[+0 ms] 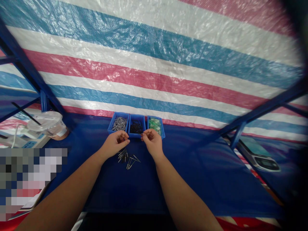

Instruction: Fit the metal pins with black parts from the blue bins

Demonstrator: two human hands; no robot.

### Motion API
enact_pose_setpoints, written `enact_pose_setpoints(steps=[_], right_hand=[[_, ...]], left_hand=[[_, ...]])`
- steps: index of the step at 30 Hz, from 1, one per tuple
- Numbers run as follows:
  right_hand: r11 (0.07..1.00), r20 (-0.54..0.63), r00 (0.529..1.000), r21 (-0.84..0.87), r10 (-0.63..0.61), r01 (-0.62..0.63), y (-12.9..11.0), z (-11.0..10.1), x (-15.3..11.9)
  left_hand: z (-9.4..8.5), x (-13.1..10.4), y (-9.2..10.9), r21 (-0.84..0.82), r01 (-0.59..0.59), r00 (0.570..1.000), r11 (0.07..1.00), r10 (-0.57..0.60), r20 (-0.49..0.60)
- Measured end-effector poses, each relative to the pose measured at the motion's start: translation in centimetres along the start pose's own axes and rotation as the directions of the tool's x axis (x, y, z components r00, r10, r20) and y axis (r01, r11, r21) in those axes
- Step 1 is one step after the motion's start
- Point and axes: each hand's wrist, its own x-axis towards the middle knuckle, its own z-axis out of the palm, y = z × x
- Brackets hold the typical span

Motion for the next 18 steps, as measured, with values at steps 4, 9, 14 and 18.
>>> enact_pose_setpoints(steps=[4, 9, 14, 18], right_hand=[[0.945, -0.032, 0.988, -0.299, -0.150, 0.134, -0.5, -0.8, 0.2], [0.897, -0.011, 0.979, -0.402, -0.204, 0.182, -1.2, -1.4, 0.3], [0.887, -0.134, 0.949, -0.412, -0.285, 0.208, -1.5, -1.4, 0.4], [0.869, -0.203, 0.922, -0.448, -0.328, 0.211, -1.7, -0.8, 0.9]], left_hand=[[-0.9, 0.1, 0.4, 0.007, -0.022, 0.999, 1.000, 0.022, -0.048], [-2.4, 0.2, 0.9, -0.031, -0.035, 0.984, 0.999, 0.029, -0.179], [-2.8, 0.4, 0.7, -0.030, -0.037, 0.972, 0.999, 0.029, -0.232], [-2.9, 0.4, 0.5, 0.019, -0.026, 0.973, 0.999, 0.030, -0.229]])
